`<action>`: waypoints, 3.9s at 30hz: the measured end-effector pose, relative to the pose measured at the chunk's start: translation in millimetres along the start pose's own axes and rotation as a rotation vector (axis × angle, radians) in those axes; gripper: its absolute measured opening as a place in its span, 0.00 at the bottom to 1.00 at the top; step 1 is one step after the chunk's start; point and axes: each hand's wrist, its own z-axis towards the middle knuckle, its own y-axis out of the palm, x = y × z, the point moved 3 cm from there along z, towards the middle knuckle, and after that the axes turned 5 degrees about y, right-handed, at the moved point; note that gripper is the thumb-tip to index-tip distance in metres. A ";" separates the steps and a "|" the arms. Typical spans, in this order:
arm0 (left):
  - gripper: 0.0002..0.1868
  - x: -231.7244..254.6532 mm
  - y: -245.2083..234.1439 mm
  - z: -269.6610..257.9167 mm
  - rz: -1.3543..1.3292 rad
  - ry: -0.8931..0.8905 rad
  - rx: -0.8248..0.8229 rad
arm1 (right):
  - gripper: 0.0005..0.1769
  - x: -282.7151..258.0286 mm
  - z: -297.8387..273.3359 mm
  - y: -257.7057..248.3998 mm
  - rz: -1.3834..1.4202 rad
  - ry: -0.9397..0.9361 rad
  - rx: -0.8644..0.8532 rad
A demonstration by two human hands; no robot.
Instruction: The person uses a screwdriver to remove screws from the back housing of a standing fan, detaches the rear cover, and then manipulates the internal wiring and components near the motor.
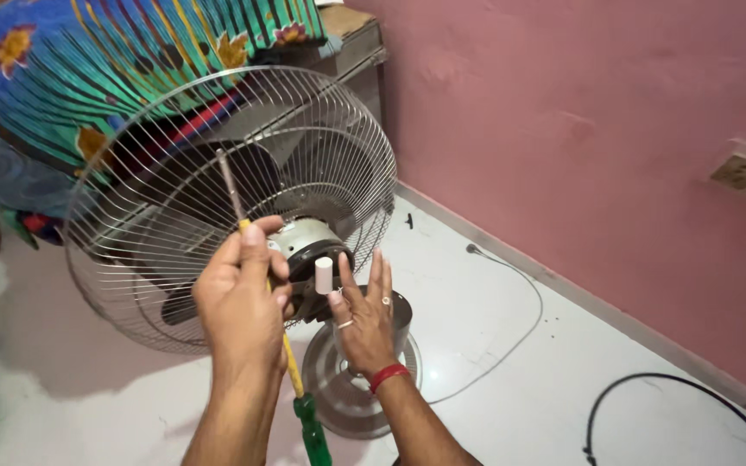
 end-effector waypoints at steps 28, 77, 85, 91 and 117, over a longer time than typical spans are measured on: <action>0.16 -128.6 22.2 12.0 0.062 -0.179 0.198 | 0.29 52.2 -8.5 -43.6 0.625 0.312 -0.338; 0.12 -197.1 34.7 18.8 0.242 -0.278 0.255 | 0.19 -12.3 -30.7 -139.2 0.198 0.560 -0.411; 0.11 -194.7 30.4 24.4 0.281 -0.255 0.224 | 0.19 -4.7 -30.4 -126.0 0.177 0.563 -0.400; 0.11 -191.5 35.3 23.6 0.263 -0.304 0.236 | 0.18 -6.5 -28.0 -127.8 0.171 0.467 -0.319; 0.10 -183.7 34.0 27.5 0.288 -0.360 0.183 | 0.19 -21.3 -32.1 -130.3 0.194 0.645 -0.365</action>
